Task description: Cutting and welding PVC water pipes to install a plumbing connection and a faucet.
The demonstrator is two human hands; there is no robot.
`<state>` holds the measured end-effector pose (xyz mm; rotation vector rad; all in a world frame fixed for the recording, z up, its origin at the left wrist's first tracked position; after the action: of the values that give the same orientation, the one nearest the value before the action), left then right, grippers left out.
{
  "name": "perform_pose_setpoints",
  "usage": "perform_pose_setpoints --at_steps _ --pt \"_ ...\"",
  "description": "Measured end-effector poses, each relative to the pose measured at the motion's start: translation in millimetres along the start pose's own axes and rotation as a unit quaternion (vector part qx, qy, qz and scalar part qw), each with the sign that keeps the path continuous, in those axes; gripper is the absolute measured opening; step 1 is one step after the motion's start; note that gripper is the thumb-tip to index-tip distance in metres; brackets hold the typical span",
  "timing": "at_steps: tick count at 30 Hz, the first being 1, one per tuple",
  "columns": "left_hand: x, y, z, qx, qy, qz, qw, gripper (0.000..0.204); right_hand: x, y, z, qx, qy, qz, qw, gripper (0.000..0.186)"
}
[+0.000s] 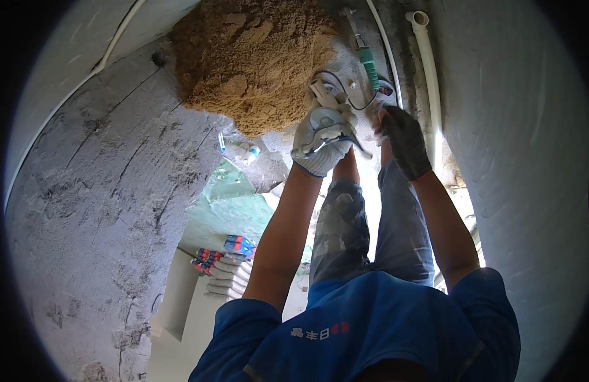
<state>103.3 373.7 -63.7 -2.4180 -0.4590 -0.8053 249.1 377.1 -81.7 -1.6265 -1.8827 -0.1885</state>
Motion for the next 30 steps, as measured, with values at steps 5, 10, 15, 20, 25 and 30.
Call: perform_pose_setpoints --at_steps 5,10,15,20,25,30 --pt "2.6 -16.4 -10.5 -0.075 0.026 0.224 0.971 0.049 132.9 -24.6 1.4 -0.075 0.4 -0.514 0.755 0.045" --pt "-14.6 -52.9 -20.7 -0.19 -0.144 0.732 0.638 0.026 115.6 -81.0 58.5 0.169 0.274 -0.749 0.579 0.051" --pt "-7.8 -68.1 -25.7 -0.193 -0.159 0.821 0.512 0.024 93.3 -92.7 75.4 0.123 0.307 -0.791 0.516 0.018" --pt "23.8 -9.2 -34.7 -0.223 0.004 0.215 0.951 0.021 60.6 -89.4 59.8 0.065 0.414 -0.831 0.365 0.013" --pt "47.5 18.3 -32.6 -0.177 0.077 -0.021 0.981 0.039 103.0 -52.5 84.2 0.025 0.439 -0.791 0.426 0.018" --pt "66.7 -0.7 -28.2 0.041 0.223 0.051 0.973 0.054 134.6 42.8 124.6 -0.179 0.036 -0.619 0.764 0.057"
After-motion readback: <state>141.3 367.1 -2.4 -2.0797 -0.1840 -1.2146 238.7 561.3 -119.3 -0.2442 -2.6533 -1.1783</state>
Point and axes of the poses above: each hand's wrist, its own z-axis towards the middle knuckle, its own y-axis out of the back of the hand, x = y × z, the point moved 7 cm from there along z, towards the middle knuckle, and after that the axes turned 11 degrees about -z, right-handed, at the moved point
